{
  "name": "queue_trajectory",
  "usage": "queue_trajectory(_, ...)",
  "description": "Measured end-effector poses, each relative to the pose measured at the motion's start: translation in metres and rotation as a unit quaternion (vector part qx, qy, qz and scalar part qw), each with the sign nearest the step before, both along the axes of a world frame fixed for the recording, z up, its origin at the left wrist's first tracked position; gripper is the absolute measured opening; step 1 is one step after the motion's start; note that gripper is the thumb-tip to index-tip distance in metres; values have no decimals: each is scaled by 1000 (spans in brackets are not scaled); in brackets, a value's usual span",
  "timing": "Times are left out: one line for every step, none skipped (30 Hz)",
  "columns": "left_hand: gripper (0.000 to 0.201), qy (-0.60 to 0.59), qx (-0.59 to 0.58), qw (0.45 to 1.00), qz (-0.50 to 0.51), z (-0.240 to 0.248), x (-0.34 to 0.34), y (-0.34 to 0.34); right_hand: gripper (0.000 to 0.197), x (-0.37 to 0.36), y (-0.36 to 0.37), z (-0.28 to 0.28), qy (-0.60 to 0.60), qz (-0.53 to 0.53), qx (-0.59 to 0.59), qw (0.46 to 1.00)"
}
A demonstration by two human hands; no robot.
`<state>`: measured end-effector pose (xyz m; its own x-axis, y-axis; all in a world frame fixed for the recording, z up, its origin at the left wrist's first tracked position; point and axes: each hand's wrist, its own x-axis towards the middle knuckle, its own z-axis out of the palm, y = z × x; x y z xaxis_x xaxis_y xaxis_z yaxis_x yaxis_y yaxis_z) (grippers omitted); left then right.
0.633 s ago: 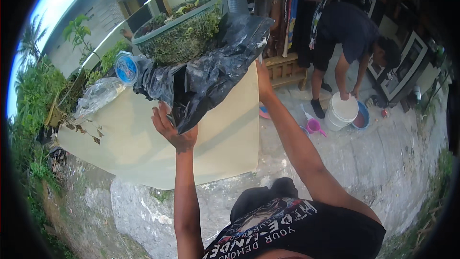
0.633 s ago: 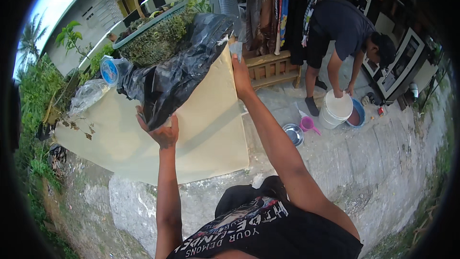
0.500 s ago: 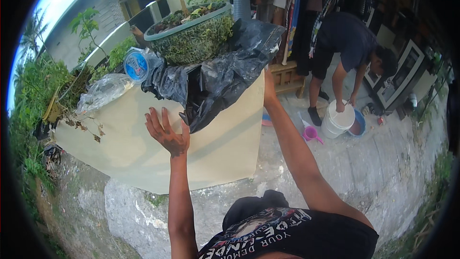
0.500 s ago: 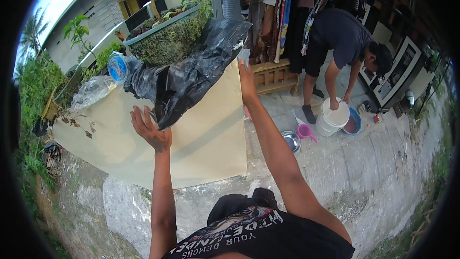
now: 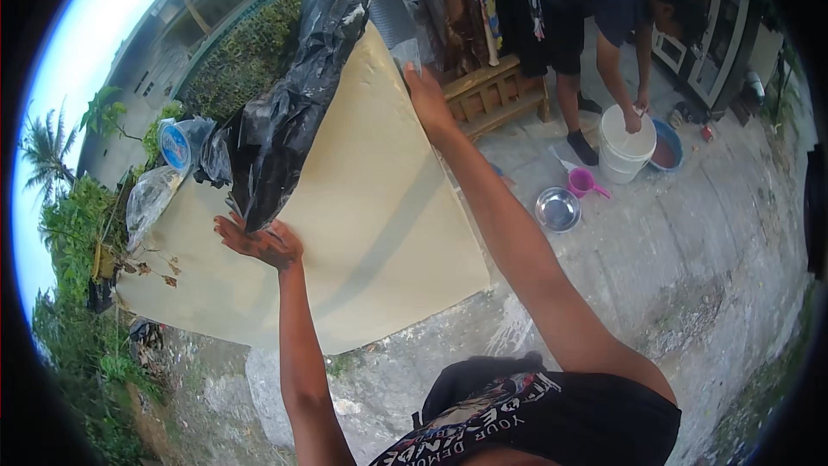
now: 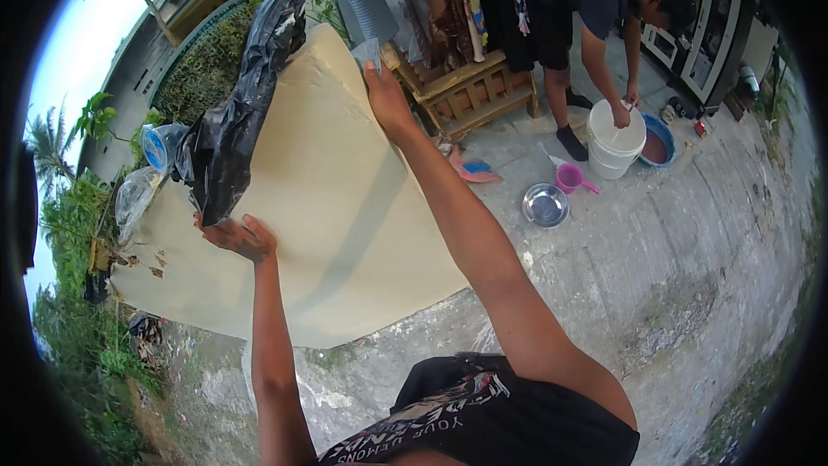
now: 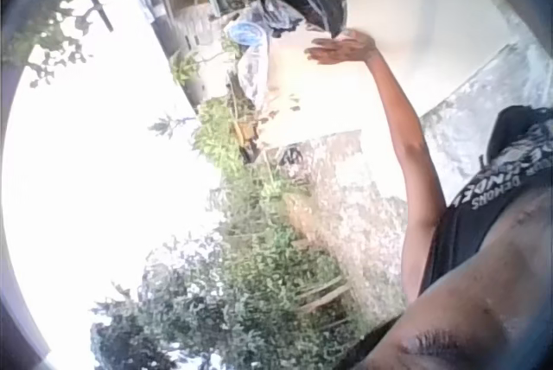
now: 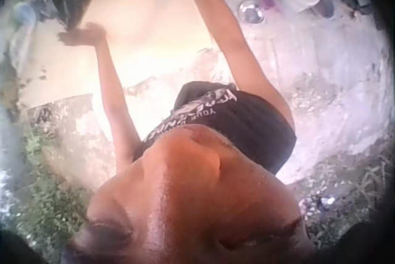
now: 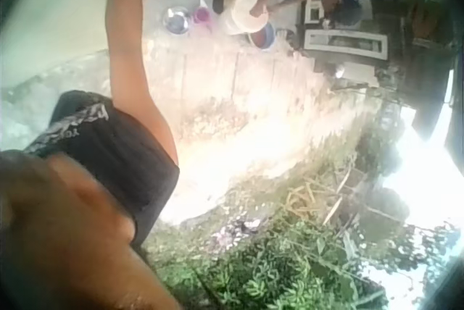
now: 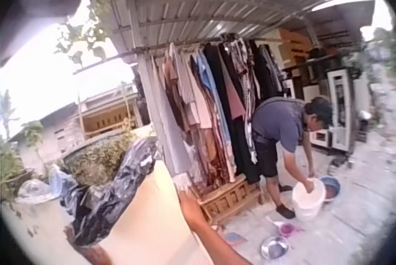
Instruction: The person sands a wall with sandpaper, moves a potted plant and a plastic sheet, and then continues sanding the wall and its corner.
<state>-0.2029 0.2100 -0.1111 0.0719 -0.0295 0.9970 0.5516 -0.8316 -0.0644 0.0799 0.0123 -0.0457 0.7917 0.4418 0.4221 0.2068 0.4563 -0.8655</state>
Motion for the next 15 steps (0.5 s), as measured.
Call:
queue_trajectory(72, 3, 2, 1000, -8, -5, 1, 3, 55, 1, -2, -3, 3, -8, 2, 1000)
queue_trajectory(73, 13, 16, 1000, 9, -11, -3, 10, 59, -1, -4, -5, 4, -38, -4, 999)
queue_trajectory(73, 20, 28, 999, 27, -14, -2, 8, 62, 1, -7, -6, 1, -68, -12, 998)
queue_trajectory(73, 15, 24, 999, 20, -17, -5, 7, 62, -2, -10, -10, -4, -76, -16, 997)
queue_trajectory(73, 21, 17, 999, 18, -20, -10, 7, 61, -11, -13, -18, 31, -150, 28, 988)
queue_trajectory(72, 20, 14, 999, 25, -16, -14, 7, 59, -23, -12, -21, 59, -214, 78, 972)
queue_trajectory(72, 7, 11, 1000, 28, -16, -15, 8, 54, -34, -14, -29, 54, -233, 117, 964)
queue_trajectory(70, 9, 7, 1000, 25, -17, -13, 6, 49, -43, -19, -38, 50, -252, 155, 954)
queue_trajectory(68, 15, 3, 1000, 21, -18, -13, 6, 49, -54, -19, -45, 40, -251, 153, 955)
queue_trajectory(69, 7, 8, 1000, 12, -18, -19, 9, 47, -74, -12, -58, -39, -293, 122, 948)
queue_trajectory(70, 6, 5, 1000, 15, -16, -26, 15, 47, -95, -4, -70, -118, -330, 91, 932)
queue_trajectory(70, 7, -2, 1000, 9, -16, -27, 15, 49, -112, 0, -80, -200, -368, 61, 906)
queue_trajectory(70, 8, -8, 1000, 0, -17, -27, 15, 53, -125, 5, -90, -281, -404, 33, 870)
queue_trajectory(70, 20, -14, 1000, -9, -19, -27, 16, 58, -136, 14, -95, -358, -436, 11, 826)
queue_trajectory(69, 30, -17, 999, -16, -20, -31, 19, 70, -141, 21, -98, -360, -414, 18, 836)
